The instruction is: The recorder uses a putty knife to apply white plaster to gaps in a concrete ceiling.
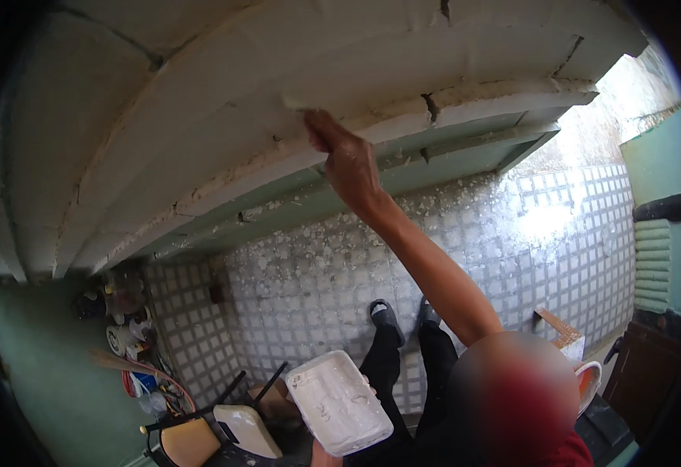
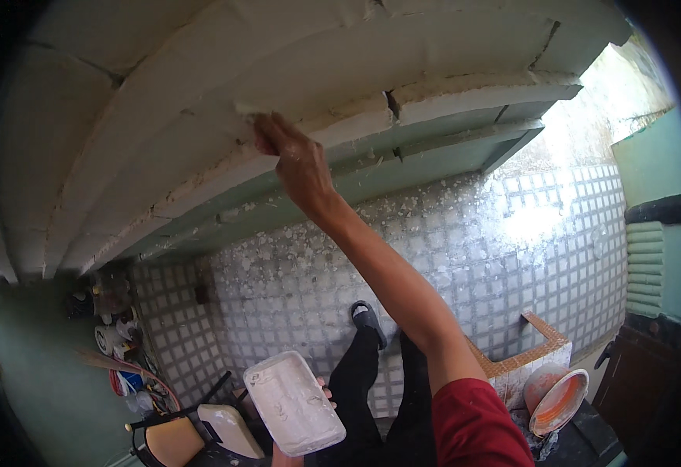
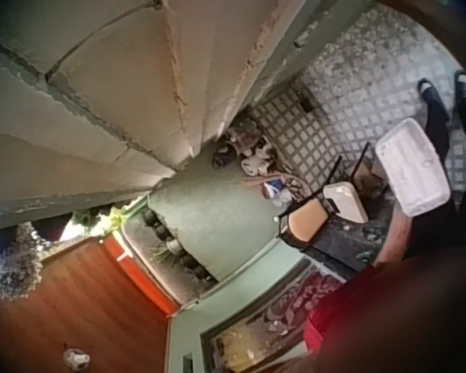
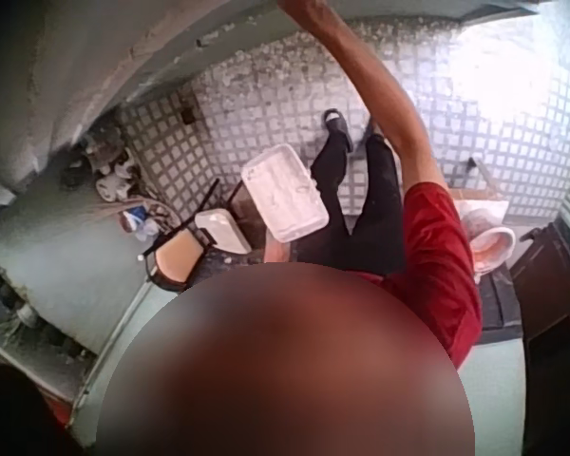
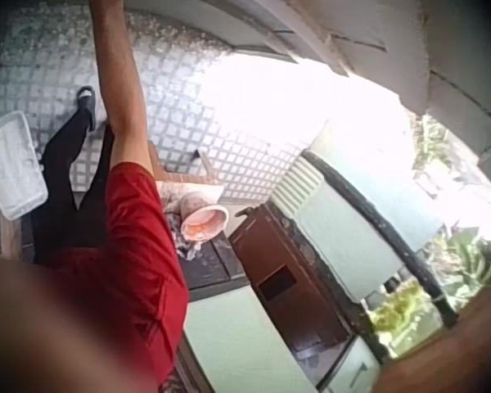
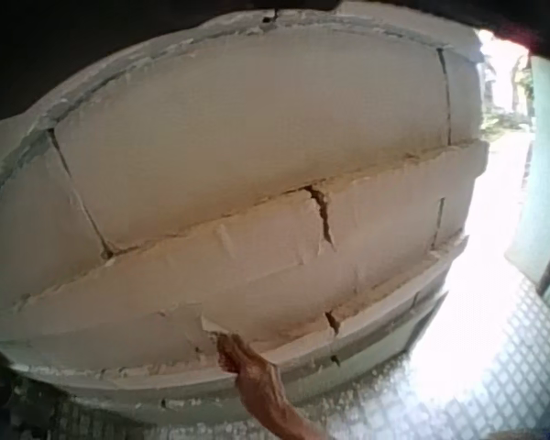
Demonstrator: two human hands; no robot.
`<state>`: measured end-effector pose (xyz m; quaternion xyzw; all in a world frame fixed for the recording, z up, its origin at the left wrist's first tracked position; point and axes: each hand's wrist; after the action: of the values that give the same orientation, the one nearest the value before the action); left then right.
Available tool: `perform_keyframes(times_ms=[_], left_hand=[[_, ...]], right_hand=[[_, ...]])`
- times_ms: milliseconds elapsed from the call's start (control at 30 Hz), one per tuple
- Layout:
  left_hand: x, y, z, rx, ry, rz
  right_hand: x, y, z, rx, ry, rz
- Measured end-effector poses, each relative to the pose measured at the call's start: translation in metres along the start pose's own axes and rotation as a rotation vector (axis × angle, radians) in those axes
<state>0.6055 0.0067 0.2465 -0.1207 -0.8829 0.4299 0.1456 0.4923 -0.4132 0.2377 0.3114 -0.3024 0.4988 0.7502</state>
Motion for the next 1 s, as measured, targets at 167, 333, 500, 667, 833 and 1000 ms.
perform_keyframes(times_ms=[167,333,500,667,833,1000], left_hand=[[0.000,0.012,-0.014,-0.044,0.016,0.049],[-0.025,0.000,-0.026,-0.015,0.033,-0.077],[-0.063,0.011,-0.050,-0.080,0.039,-0.046],[-0.089,0.000,-0.058,0.037,0.024,-0.010],[-0.104,-0.029,-0.070,0.021,-0.079,0.057],[-0.101,-0.020,-0.065,-0.039,-0.076,0.104]], right_hand=[[0.009,-0.001,-0.037,0.069,-0.375,0.195],[0.011,-0.005,-0.036,-0.407,-0.686,0.901],[0.008,-0.038,-0.001,-0.662,-0.637,0.969],[-0.016,-0.040,0.043,-0.690,-0.764,0.653],[0.027,-0.051,0.035,-0.463,-0.451,0.677],[0.008,-0.021,0.008,-0.631,-0.538,0.745]])
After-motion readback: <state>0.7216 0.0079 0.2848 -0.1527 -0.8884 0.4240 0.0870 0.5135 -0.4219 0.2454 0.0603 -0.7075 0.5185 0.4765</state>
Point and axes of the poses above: each hand's wrist, its own z-axis towards the middle knuckle, its own y-axis out of the back of the hand, x = y × z, and after that the axes turned 9 degrees about y, right-handed
